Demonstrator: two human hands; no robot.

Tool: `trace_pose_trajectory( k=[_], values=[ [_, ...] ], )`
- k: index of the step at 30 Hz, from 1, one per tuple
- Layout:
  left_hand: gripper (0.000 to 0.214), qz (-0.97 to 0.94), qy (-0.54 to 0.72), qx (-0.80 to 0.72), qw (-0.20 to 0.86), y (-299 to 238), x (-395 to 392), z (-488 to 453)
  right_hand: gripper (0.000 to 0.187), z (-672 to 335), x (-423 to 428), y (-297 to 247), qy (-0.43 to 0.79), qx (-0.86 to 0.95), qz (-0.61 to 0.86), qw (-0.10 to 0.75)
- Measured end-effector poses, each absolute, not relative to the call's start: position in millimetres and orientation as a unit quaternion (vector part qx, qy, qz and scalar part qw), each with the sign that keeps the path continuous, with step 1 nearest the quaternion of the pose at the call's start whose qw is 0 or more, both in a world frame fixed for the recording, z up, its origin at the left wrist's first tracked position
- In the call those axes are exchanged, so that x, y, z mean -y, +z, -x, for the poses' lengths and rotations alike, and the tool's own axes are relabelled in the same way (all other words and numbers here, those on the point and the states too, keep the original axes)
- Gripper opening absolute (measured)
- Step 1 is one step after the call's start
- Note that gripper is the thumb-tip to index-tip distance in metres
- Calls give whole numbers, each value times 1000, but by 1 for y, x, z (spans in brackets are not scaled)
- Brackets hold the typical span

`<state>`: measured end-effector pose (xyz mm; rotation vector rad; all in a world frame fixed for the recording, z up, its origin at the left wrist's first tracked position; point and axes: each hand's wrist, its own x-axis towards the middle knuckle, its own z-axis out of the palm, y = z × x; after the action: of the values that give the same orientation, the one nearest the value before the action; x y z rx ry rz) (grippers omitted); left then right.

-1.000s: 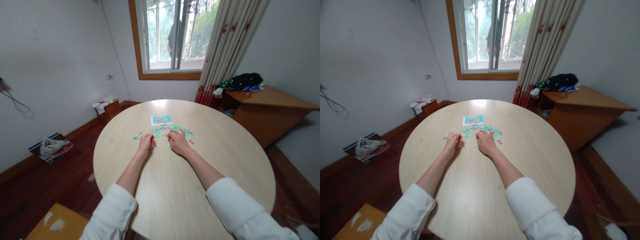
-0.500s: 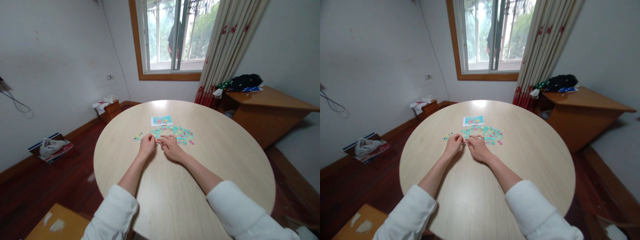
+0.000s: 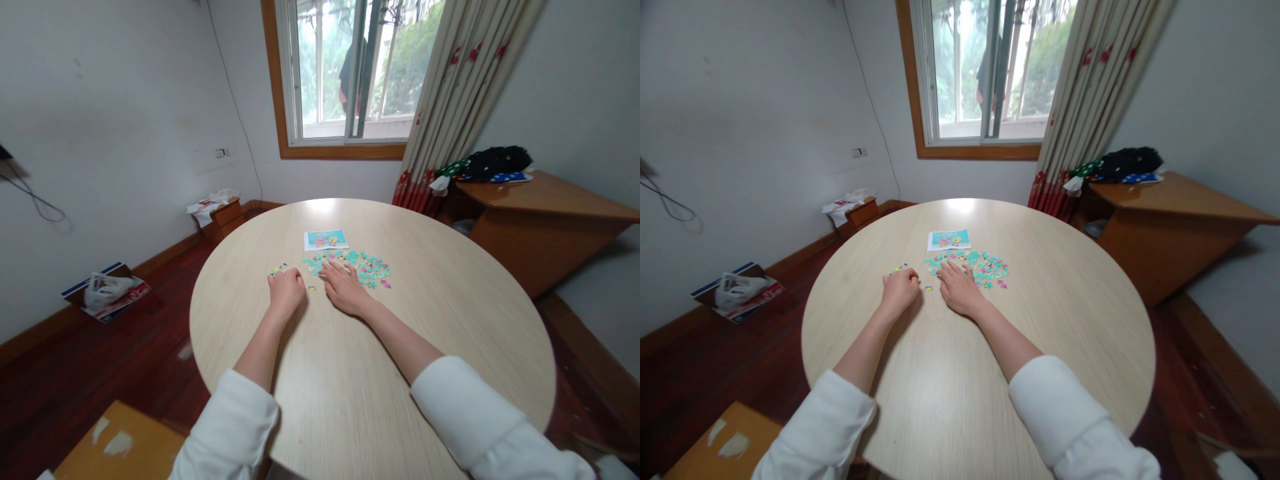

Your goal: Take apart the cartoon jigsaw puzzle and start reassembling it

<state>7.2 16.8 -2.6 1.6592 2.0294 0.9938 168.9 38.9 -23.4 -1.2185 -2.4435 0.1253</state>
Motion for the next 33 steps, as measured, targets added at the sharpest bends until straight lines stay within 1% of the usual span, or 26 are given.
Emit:
trace_pose_trajectory(
  k=[3,5,7,9,11,15,17,19,21,25,28,33],
  values=[
    [11,-608,328,-710,139,-6,-16,-10,42,-161,-39,-22,10,882,433,185],
    [14,-630,281,-716,107,-7,-15,-12,46,-155,-40,-22,5,884,432,175],
    [19,-644,228,-726,77,-8,-14,-13,45,-151,-42,-22,11,888,431,163],
    [21,-644,204,-735,64,-7,-14,-12,41,-150,-43,-22,10,888,430,165],
    [23,-638,196,-743,57,-6,-14,-10,38,-152,-45,-22,-5,880,439,183],
    [24,-624,186,-758,41,-4,-15,-4,39,-159,-51,-22,-39,834,505,219],
    [24,-618,189,-762,36,-4,-15,-4,37,-161,-54,-23,-39,815,529,234],
    [26,-615,196,-763,36,-5,-14,-6,37,-160,-55,-24,-30,818,519,246],
    [29,-616,200,-761,36,-6,-14,-9,39,-156,-53,-25,-21,844,478,244],
    [34,-612,176,-770,35,-8,-15,-10,41,-149,-47,-23,-16,882,424,205],
    [34,-605,163,-779,31,-8,-16,-7,38,-149,-46,-22,-23,875,442,197],
    [35,-586,154,-796,2,-12,-20,-5,36,-155,-54,-24,-71,813,525,241]
  ],
)
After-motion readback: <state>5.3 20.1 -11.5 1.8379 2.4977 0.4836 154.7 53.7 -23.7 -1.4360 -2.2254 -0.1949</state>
